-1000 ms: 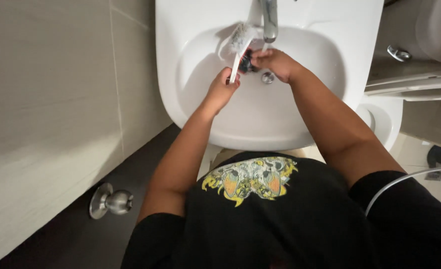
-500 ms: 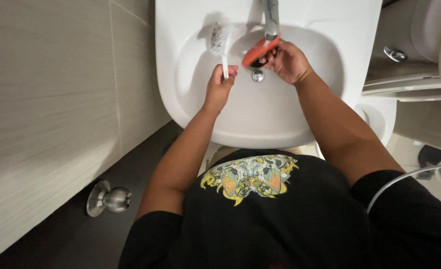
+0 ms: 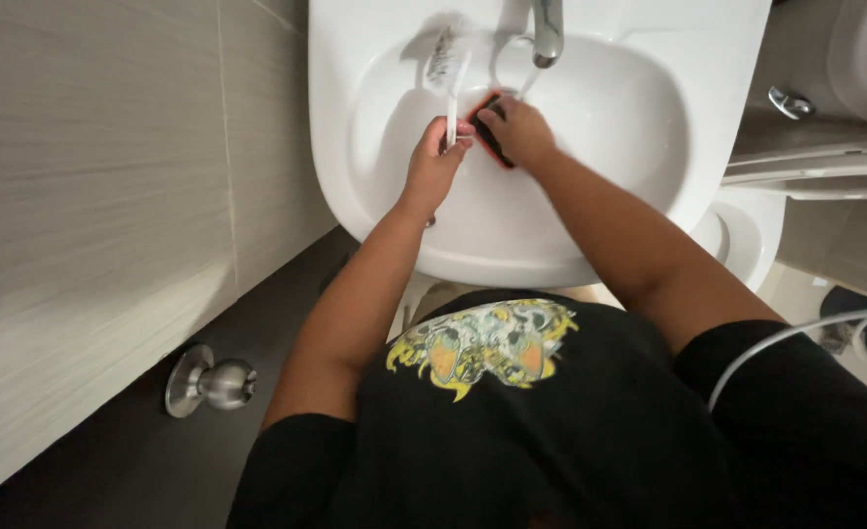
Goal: The person rinses a toilet brush and a scrubbing sponge under running water in a sink. They then move to the toilet and scrub the inside of the bowl with the brush and sponge. Finally, they place the cleaning tools back into a wall-mounted holder.
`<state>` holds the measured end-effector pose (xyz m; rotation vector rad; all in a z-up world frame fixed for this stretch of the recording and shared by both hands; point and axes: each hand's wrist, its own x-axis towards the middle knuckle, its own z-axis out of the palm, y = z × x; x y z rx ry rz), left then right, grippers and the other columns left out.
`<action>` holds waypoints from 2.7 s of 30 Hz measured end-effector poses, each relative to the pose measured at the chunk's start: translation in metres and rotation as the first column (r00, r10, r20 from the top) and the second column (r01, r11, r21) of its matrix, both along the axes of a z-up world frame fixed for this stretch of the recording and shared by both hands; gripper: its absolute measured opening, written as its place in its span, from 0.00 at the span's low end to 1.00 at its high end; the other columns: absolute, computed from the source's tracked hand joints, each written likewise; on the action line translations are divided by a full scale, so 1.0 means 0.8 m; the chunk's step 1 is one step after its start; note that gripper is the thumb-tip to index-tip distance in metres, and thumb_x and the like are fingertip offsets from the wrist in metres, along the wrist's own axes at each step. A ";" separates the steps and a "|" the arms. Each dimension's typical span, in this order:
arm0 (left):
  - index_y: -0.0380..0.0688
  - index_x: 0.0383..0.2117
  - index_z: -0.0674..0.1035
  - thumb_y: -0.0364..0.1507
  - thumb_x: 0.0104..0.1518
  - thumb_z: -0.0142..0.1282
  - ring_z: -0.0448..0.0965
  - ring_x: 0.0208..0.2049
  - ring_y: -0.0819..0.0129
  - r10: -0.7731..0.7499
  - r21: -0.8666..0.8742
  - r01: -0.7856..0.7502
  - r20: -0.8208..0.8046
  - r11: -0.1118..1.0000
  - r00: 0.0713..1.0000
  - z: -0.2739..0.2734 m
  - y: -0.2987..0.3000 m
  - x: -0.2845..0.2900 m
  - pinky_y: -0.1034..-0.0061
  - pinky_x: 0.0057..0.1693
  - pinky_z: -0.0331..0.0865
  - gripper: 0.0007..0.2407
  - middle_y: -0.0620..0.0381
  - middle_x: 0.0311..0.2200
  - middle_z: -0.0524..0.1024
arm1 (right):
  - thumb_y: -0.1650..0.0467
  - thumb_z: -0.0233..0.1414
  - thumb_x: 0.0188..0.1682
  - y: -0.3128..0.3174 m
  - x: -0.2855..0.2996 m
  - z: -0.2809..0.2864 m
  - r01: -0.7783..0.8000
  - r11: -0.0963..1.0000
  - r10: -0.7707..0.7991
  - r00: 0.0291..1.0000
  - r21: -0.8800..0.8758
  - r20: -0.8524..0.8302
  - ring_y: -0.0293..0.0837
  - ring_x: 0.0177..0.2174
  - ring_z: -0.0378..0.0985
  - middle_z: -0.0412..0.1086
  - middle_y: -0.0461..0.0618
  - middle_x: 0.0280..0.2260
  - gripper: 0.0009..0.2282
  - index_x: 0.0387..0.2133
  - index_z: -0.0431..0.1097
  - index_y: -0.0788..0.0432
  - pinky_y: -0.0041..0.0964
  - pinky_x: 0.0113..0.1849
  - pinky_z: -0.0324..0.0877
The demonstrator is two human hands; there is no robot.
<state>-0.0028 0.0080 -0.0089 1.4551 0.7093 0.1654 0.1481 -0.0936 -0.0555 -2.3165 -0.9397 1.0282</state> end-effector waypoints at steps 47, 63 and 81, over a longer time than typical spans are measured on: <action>0.44 0.39 0.79 0.17 0.55 0.56 0.78 0.50 0.54 0.005 0.367 -0.106 0.265 0.924 0.964 0.006 0.000 0.001 0.64 0.59 0.71 0.09 0.51 0.42 0.77 | 0.54 0.37 0.58 -0.029 -0.050 0.103 -0.176 0.927 0.203 0.978 -0.331 0.049 0.69 0.47 0.78 0.75 0.71 0.45 0.27 0.70 0.50 0.44 0.62 0.48 0.73; 0.53 0.43 0.80 0.25 0.59 0.56 0.79 0.47 0.56 -0.023 0.275 0.020 0.007 0.961 1.000 -0.009 -0.011 0.012 0.64 0.55 0.74 0.08 0.54 0.41 0.76 | 0.57 0.47 0.57 -0.043 -0.040 0.147 0.304 0.918 -0.322 0.946 -0.253 -0.034 0.68 0.45 0.78 0.75 0.67 0.41 0.19 0.52 0.54 0.56 0.59 0.49 0.72; 0.50 0.46 0.72 0.41 0.64 0.46 0.75 0.53 0.35 -0.217 0.062 0.248 -0.315 0.967 0.924 -0.076 -0.032 0.071 0.47 0.58 0.68 0.12 0.35 0.45 0.77 | 0.56 0.56 0.50 -0.043 -0.030 0.096 0.356 0.922 -0.379 0.912 -0.153 -0.159 0.57 0.40 0.82 0.76 0.57 0.43 0.25 0.59 0.61 0.43 0.53 0.49 0.75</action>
